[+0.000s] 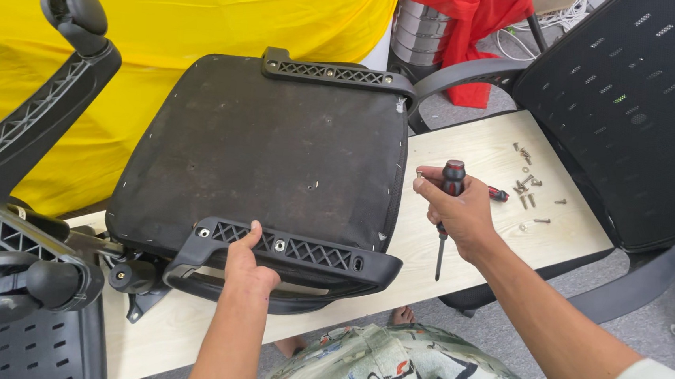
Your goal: The person attaches a black plastic bracket to the underside of an office chair seat using a screwdriver. They insert screws into pre-drilled holes and tighten them to secure the bracket in place.
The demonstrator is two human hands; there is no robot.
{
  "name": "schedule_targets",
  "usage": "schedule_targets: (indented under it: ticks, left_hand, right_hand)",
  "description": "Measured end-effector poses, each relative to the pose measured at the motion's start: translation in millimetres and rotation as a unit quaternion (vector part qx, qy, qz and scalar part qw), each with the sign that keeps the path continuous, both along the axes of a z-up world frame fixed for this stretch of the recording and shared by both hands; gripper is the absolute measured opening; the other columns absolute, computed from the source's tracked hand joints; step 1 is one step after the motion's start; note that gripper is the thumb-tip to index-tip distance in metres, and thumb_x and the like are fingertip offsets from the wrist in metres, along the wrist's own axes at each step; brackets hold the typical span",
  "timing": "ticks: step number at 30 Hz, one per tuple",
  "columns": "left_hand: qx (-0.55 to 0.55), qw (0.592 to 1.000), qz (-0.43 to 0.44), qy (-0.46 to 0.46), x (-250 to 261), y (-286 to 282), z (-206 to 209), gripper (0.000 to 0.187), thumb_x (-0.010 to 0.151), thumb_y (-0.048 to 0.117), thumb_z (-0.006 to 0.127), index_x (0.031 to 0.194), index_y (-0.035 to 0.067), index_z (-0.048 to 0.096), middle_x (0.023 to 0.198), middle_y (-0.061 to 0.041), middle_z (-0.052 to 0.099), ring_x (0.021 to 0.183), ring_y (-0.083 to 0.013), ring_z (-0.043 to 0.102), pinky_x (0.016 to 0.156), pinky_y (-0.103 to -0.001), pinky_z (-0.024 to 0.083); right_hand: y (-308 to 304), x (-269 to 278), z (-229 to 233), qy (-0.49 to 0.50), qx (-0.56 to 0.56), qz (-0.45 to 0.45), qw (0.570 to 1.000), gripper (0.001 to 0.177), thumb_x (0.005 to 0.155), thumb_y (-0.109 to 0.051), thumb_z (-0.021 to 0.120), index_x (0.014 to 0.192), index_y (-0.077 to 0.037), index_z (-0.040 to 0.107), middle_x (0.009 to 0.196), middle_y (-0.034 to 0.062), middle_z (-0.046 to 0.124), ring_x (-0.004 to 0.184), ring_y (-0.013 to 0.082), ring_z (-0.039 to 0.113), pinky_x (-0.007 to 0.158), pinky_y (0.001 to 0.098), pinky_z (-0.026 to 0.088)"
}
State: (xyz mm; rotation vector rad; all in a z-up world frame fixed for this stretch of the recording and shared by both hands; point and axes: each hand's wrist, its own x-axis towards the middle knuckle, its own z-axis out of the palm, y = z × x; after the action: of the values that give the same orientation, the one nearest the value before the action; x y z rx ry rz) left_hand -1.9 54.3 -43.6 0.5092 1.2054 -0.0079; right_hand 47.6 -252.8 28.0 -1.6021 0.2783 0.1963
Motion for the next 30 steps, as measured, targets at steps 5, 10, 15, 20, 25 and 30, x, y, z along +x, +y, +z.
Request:
schedule_targets:
  ticks: [5, 10, 15, 20, 25, 30]
  left_hand:
    - [0.001, 1.0, 0.019, 0.003, -2, -6, 9, 0.047, 0.089, 0.021, 0.074, 0.133, 0.007, 0.063, 0.137, -0.014, 0.064, 0.125, -0.033, 0.062, 0.115, -0.065, 0.034]
    - [0.006, 1.0, 0.018, -0.001, -3, -10, 16, 0.046, 0.089, 0.02, 0.073, 0.132, 0.007, 0.063, 0.138, -0.015, 0.064, 0.125, -0.0327, 0.063, 0.115, -0.065, 0.035]
    - [-0.007, 0.999, 0.032, -0.001, -3, -11, 25, 0.048, 0.088, 0.019, 0.073, 0.133, 0.006, 0.062, 0.14, -0.018, 0.063, 0.127, -0.0357, 0.063, 0.116, -0.066, 0.037]
    - [0.004, 1.0, 0.017, 0.024, -4, -15, 37, 0.054, 0.09, 0.022, 0.072, 0.139, 0.006, 0.057, 0.146, -0.021, 0.056, 0.133, -0.0381, 0.056, 0.118, -0.068, 0.028]
    - [-0.003, 1.0, 0.023, 0.021, -5, -17, 41, 0.053, 0.09, 0.021, 0.071, 0.139, 0.006, 0.057, 0.145, -0.02, 0.057, 0.133, -0.0388, 0.057, 0.116, -0.068, 0.033]
    - [-0.01, 0.999, 0.025, 0.017, -4, -14, 36, 0.053, 0.089, 0.021, 0.073, 0.138, 0.006, 0.059, 0.143, -0.019, 0.059, 0.131, -0.0372, 0.059, 0.116, -0.066, 0.036]
  right_hand:
    - [-7, -7, 16, -0.041, 0.019, 0.004, 0.999, 0.03, 0.087, -0.015, 0.078, 0.112, 0.0, 0.07, 0.063, -0.0043, 0.055, 0.051, 0.0053, 0.047, 0.045, 0.0235, 0.035]
    - [-4, -5, 19, -0.068, 0.006, 0.028, 0.997, 0.023, 0.09, -0.014, 0.077, 0.109, -0.003, 0.073, 0.071, -0.0065, 0.059, 0.052, 0.0041, 0.043, 0.046, 0.0225, 0.033]
    - [1, -4, 15, -0.068, 0.004, 0.031, 0.997, 0.019, 0.09, -0.015, 0.076, 0.103, -0.002, 0.072, 0.065, -0.005, 0.059, 0.051, 0.0032, 0.044, 0.045, 0.0219, 0.034]
    - [1, -4, 13, -0.062, -0.008, 0.025, 0.998, 0.022, 0.087, -0.015, 0.079, 0.103, -0.003, 0.07, 0.061, -0.0043, 0.054, 0.05, 0.0041, 0.044, 0.044, 0.0227, 0.033]
    - [3, -4, 13, -0.055, -0.014, 0.022, 0.998, 0.02, 0.089, -0.016, 0.078, 0.102, -0.003, 0.07, 0.06, -0.0047, 0.054, 0.05, 0.0044, 0.044, 0.044, 0.0227, 0.033]
    - [4, -5, 12, -0.067, -0.011, 0.032, 0.997, 0.018, 0.092, -0.017, 0.074, 0.102, -0.002, 0.071, 0.062, -0.007, 0.057, 0.052, 0.0034, 0.044, 0.046, 0.0221, 0.034]
